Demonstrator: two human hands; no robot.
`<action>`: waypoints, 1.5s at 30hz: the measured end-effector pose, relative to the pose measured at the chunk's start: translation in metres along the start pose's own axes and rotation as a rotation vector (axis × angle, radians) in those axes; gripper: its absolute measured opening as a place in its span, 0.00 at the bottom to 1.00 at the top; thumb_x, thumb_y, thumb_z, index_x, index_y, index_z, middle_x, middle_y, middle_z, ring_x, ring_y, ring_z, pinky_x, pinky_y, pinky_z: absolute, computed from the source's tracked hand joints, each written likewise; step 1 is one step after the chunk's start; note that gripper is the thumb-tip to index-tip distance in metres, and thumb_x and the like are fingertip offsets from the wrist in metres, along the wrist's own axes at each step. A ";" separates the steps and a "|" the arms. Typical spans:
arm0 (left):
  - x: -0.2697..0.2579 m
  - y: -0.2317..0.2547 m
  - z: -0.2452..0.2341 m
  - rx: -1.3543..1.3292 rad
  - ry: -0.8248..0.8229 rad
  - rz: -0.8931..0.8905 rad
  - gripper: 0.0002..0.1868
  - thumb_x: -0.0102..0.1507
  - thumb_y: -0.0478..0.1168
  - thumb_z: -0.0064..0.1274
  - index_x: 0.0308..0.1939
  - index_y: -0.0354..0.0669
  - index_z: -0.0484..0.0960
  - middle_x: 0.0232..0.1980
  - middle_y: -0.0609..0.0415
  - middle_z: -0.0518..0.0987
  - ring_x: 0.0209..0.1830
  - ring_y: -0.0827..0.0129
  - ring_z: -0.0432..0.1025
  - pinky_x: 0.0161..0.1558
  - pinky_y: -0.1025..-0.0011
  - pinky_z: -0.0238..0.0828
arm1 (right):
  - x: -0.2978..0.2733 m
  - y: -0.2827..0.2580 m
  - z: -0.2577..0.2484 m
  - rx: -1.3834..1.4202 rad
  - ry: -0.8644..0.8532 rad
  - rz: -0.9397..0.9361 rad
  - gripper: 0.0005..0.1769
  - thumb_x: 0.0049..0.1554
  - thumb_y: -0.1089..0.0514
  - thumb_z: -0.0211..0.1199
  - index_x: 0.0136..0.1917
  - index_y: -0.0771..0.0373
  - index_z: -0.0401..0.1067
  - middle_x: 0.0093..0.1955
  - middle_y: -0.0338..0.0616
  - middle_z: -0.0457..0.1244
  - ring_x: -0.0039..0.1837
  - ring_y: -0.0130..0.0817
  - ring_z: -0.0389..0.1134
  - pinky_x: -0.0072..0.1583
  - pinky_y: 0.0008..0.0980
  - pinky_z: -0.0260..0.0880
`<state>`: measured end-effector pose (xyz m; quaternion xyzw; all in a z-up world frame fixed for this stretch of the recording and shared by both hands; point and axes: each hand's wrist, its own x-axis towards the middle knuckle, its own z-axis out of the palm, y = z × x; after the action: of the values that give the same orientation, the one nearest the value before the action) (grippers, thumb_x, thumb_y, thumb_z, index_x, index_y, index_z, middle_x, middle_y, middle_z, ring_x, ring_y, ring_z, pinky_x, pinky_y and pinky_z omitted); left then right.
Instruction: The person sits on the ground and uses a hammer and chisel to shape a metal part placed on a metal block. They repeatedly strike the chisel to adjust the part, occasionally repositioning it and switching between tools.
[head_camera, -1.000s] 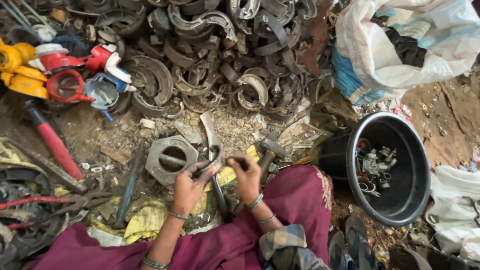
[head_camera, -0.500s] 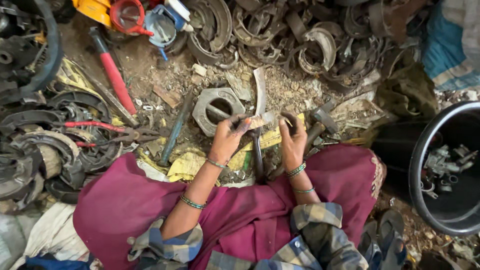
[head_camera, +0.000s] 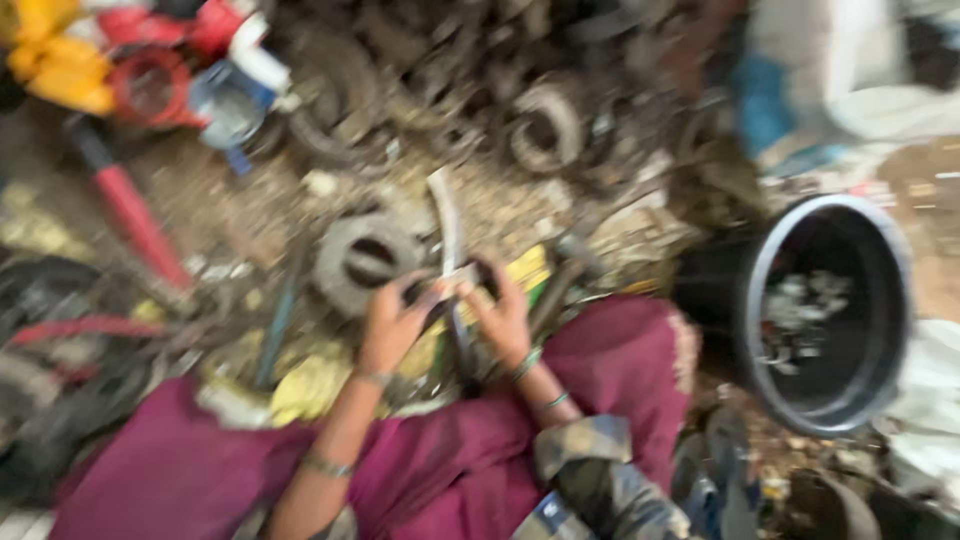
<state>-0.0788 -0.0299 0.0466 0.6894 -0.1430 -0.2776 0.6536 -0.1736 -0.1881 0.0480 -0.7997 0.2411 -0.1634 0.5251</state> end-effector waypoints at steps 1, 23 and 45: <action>0.000 0.006 0.000 -0.071 -0.010 0.035 0.17 0.63 0.46 0.62 0.50 0.38 0.86 0.39 0.58 0.86 0.37 0.82 0.73 0.43 0.75 0.73 | -0.001 -0.001 0.000 0.036 -0.004 0.000 0.27 0.58 0.53 0.69 0.67 0.65 0.71 0.58 0.46 0.69 0.60 0.32 0.70 0.64 0.33 0.70; 0.044 -0.037 -0.070 -0.513 0.512 -0.010 0.15 0.65 0.44 0.63 0.47 0.34 0.85 0.40 0.58 0.84 0.34 0.77 0.75 0.38 0.77 0.70 | -0.013 0.029 0.016 -0.846 -0.296 0.039 0.31 0.55 0.34 0.65 0.51 0.65 0.70 0.39 0.62 0.69 0.44 0.60 0.72 0.45 0.52 0.70; 0.047 -0.039 -0.067 -0.296 0.421 0.050 0.18 0.66 0.46 0.62 0.50 0.34 0.86 0.43 0.57 0.85 0.39 0.81 0.76 0.43 0.79 0.74 | -0.014 0.038 0.009 0.215 -0.452 0.461 0.26 0.57 0.49 0.66 0.62 0.65 0.66 0.42 0.43 0.68 0.41 0.32 0.71 0.43 0.32 0.74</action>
<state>-0.0095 0.0028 -0.0017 0.6252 0.0213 -0.1295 0.7693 -0.1888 -0.1864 0.0095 -0.6802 0.2745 0.1166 0.6696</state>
